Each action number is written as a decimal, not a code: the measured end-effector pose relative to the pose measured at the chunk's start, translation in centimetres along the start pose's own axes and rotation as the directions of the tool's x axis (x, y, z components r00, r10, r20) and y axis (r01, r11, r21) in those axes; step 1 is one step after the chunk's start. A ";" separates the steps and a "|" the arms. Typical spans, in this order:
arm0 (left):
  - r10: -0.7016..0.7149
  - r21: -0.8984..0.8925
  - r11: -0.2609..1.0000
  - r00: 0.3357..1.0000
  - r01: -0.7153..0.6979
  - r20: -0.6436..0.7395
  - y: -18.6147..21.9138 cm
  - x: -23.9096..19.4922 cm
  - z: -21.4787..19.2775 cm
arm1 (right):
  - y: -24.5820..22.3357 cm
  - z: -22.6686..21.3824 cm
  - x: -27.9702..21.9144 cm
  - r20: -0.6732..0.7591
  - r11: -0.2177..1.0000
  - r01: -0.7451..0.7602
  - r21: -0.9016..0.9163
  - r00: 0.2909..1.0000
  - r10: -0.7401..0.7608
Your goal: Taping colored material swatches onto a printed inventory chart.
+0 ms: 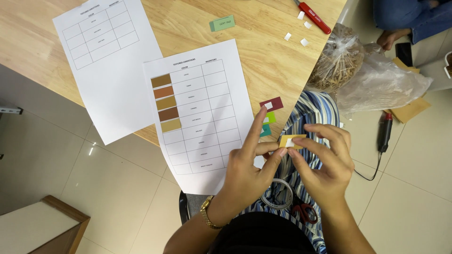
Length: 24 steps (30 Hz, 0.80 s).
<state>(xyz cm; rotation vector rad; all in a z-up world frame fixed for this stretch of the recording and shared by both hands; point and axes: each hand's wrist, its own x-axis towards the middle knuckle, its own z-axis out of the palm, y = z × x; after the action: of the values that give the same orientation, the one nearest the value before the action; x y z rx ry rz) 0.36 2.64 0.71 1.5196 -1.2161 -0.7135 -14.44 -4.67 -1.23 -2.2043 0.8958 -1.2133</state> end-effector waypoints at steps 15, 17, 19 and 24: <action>0.408 0.477 0.811 0.912 -0.339 -0.046 0.1 -0.5 1.5 | -1.5 0.4 0.3 -0.016 0.998 -0.040 -0.056 0.999 0.040; 0.408 0.485 0.808 0.912 -0.335 -0.049 0.1 -0.5 1.6 | -1.6 0.4 0.3 -0.007 0.997 -0.038 -0.063 0.999 0.038; 0.407 0.494 0.804 0.912 -0.331 -0.052 0.1 -0.5 1.6 | -1.7 0.4 0.3 0.002 0.997 -0.037 -0.070 0.999 0.038; 0.394 0.488 0.813 0.917 -0.319 -0.057 0.0 -0.6 1.6 | -1.7 0.3 0.4 0.018 0.998 -0.056 -0.030 0.998 0.057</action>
<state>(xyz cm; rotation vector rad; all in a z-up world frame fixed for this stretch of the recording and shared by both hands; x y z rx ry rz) -1.22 2.63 0.20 1.6245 -1.5736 -0.0359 -13.46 -3.81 -0.01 -2.1945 0.9672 -1.1580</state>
